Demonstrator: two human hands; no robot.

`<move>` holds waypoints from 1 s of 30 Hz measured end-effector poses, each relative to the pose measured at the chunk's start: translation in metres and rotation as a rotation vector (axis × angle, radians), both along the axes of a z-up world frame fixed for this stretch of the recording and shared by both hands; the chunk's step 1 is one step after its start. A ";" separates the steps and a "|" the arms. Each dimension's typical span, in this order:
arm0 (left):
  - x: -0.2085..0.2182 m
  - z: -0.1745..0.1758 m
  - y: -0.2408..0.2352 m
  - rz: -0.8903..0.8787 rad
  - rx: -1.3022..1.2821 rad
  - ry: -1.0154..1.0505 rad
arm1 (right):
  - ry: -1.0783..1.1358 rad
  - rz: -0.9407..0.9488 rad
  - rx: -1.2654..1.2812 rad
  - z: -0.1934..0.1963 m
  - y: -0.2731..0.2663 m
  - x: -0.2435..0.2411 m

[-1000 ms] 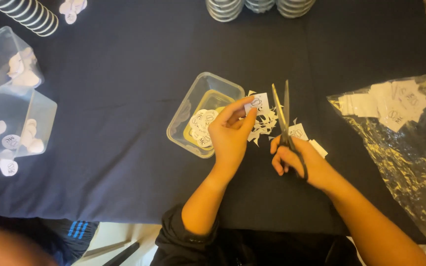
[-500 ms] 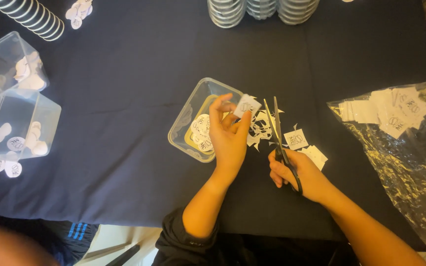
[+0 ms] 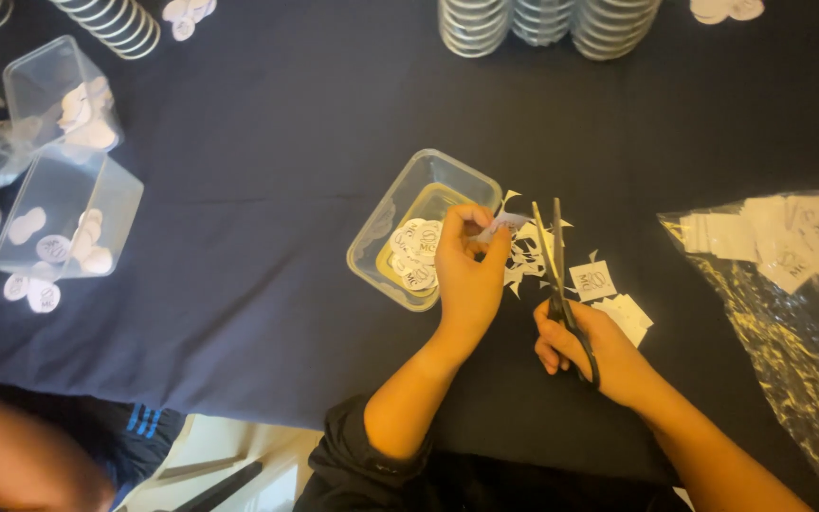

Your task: Trimming the edges of circular paper labels with scissors and sorting them into a plastic container.

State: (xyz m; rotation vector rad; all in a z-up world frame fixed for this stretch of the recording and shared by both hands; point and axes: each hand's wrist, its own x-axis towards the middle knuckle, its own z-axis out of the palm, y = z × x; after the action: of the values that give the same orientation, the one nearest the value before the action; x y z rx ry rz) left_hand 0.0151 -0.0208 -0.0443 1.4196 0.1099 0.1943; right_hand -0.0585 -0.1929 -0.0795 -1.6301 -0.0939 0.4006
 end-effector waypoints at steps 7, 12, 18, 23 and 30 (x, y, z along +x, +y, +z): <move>-0.003 0.007 -0.004 -0.066 -0.206 0.026 | 0.028 0.012 0.052 -0.013 -0.002 0.002; -0.004 0.011 -0.003 -0.138 -0.315 0.040 | 0.034 -0.036 0.132 -0.015 -0.007 0.005; -0.010 -0.005 -0.015 -0.198 -0.359 0.079 | 0.058 -0.061 0.156 -0.017 -0.011 0.007; -0.011 0.003 -0.014 -0.220 -0.377 0.103 | 0.078 -0.054 0.133 -0.024 -0.007 0.006; -0.014 0.013 -0.008 -0.238 -0.348 0.143 | 0.093 -0.032 0.114 -0.027 -0.001 0.004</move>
State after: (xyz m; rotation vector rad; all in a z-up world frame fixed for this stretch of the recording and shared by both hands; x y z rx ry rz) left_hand 0.0014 -0.0291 -0.0308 1.0873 0.0867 -0.1193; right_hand -0.0544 -0.1941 -0.1060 -1.4970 -0.0198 0.4388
